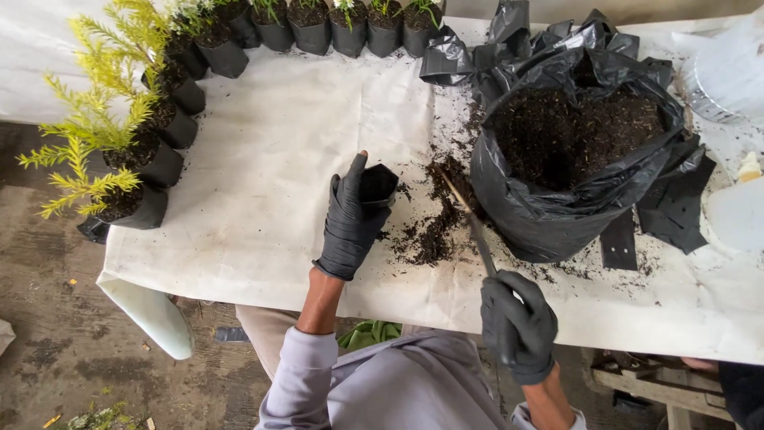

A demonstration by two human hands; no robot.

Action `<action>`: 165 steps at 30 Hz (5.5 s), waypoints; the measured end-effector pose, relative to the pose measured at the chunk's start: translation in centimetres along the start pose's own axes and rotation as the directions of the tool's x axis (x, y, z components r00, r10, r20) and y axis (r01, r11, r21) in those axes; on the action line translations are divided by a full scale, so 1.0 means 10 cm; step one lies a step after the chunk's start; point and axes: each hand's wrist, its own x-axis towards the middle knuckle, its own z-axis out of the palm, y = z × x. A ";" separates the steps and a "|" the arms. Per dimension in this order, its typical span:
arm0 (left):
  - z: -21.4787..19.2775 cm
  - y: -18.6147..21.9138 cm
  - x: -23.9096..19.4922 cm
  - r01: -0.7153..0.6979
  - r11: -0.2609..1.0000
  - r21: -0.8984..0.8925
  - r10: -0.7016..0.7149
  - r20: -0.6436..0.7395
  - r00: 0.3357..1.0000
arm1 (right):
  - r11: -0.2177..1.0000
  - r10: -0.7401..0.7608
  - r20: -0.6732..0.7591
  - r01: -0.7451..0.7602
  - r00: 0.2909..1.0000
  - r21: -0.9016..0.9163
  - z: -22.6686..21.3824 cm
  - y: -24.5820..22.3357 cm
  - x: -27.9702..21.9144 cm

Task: The person scoops soil from a large black bag using a small trowel and fills several small black nursery pots placed on a white cloth. The person uses a wooden stick to poke holes in the soil and presses the soil down into the pots.

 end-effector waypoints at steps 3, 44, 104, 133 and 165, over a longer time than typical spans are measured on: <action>-0.04 0.08 -0.02 0.003 0.997 0.081 -0.005 0.018 1.000 | 0.836 0.267 -0.068 -0.196 0.961 0.512 0.28 -0.27 0.39; 0.64 1.15 -0.30 0.083 0.801 -0.593 -0.153 -0.068 0.986 | 0.971 -0.100 -0.566 -0.044 0.818 -0.235 0.83 -0.31 0.16; -0.50 0.43 0.20 0.190 0.903 -0.386 -0.118 0.201 0.972 | 0.922 -0.187 -0.156 0.118 0.970 -0.370 1.08 -1.24 1.93; -0.35 0.21 0.28 0.270 0.942 -0.200 -0.219 0.242 0.945 | 0.505 -0.647 -0.010 0.418 0.763 -0.755 0.41 -0.31 0.93; 0.37 0.76 -0.69 0.032 0.894 0.448 -0.057 0.044 0.997 | 0.969 0.239 -0.057 -0.241 0.969 -0.049 0.45 -0.24 1.10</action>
